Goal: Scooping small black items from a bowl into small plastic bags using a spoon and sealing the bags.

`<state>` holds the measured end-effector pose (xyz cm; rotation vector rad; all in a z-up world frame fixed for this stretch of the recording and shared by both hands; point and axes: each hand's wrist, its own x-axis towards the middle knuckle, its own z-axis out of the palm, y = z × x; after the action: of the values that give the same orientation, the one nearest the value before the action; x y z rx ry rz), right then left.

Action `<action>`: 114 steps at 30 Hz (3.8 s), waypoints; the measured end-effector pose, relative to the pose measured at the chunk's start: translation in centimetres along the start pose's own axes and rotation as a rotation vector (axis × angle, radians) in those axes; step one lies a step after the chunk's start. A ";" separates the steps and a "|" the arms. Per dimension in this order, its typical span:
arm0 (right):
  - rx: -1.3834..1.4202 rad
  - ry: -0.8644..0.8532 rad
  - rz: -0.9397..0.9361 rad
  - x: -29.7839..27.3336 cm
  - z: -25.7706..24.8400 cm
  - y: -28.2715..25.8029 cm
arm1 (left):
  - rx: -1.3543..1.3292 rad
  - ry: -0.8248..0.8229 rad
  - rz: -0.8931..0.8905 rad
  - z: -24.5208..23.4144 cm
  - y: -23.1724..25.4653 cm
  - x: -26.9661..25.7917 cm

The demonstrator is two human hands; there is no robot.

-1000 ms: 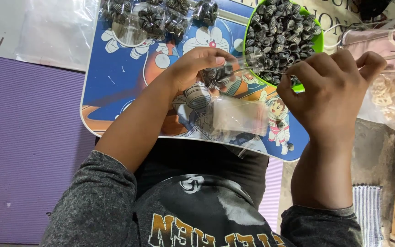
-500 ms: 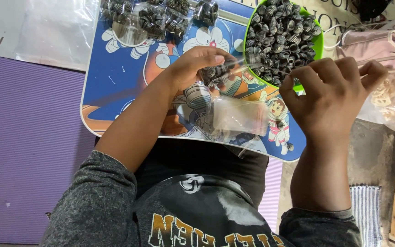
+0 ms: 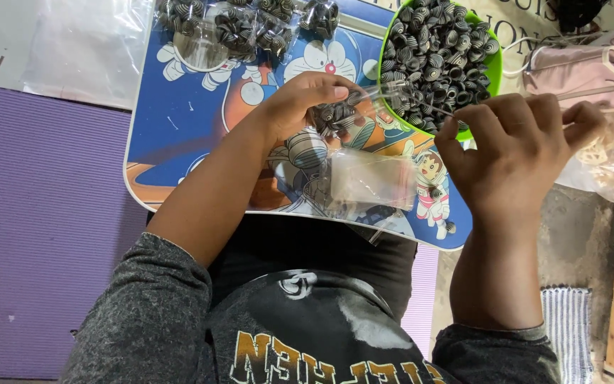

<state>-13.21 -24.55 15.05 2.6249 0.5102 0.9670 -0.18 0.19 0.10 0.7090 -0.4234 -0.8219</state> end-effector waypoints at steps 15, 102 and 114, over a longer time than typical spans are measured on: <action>0.042 0.023 -0.003 -0.2 1.1 -0.4 | -0.030 -0.004 -0.044 -0.5 -0.4 0.3; 1.538 -0.153 0.394 -1.0 12.8 -8.5 | 0.902 0.437 0.439 -0.7 -1.4 -0.9; 1.528 -0.152 0.379 -1.3 14.0 -8.1 | 0.904 0.314 0.393 -4.7 -2.2 -2.0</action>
<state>-6.64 -19.97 0.89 4.2118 1.0031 0.4101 0.27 2.59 -4.86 1.5071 -0.6255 -0.0984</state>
